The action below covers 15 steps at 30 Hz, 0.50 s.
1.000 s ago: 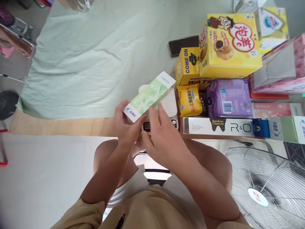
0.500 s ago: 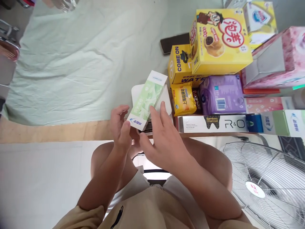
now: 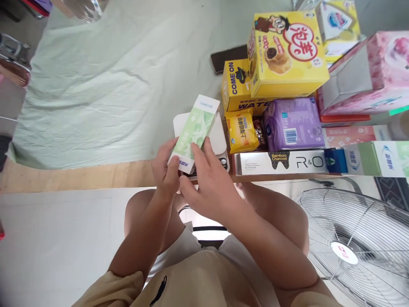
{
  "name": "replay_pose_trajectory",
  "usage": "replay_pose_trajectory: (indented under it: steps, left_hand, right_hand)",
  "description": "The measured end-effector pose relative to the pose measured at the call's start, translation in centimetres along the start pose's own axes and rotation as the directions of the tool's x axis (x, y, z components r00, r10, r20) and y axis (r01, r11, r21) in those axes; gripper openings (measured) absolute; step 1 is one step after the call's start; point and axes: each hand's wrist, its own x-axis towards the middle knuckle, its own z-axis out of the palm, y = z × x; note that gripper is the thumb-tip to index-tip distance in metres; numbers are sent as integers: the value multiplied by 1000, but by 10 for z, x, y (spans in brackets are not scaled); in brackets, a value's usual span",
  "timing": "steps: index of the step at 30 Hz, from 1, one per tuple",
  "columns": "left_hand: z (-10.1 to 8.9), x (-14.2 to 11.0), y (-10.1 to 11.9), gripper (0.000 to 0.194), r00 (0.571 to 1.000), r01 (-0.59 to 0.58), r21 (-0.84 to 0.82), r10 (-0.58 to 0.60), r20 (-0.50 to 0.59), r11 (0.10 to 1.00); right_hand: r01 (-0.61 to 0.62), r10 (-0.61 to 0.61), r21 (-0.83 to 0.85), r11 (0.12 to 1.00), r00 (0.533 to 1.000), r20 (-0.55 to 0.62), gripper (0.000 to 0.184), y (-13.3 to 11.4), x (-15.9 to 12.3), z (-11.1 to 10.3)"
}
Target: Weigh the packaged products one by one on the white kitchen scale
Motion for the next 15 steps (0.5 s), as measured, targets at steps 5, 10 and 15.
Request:
replay_pose_trajectory:
  steps: [5,10,15]
  left_hand:
    - [-1,-2,3,53,998,31,-62,-35,-60,998]
    - [-27,-7,-1,46,964,114,-157,-148,-221,981]
    - [-73,-14,-7,31,905,223,-216,-284,-316,951]
  right_hand:
    - [30,-28,34,999,998,-62,78,-8,5,8]
    - [125,-122,65,990,991,-51,76,-36,17,32]
    - [196,-198,78,978,980,31,76,-65,29,74]
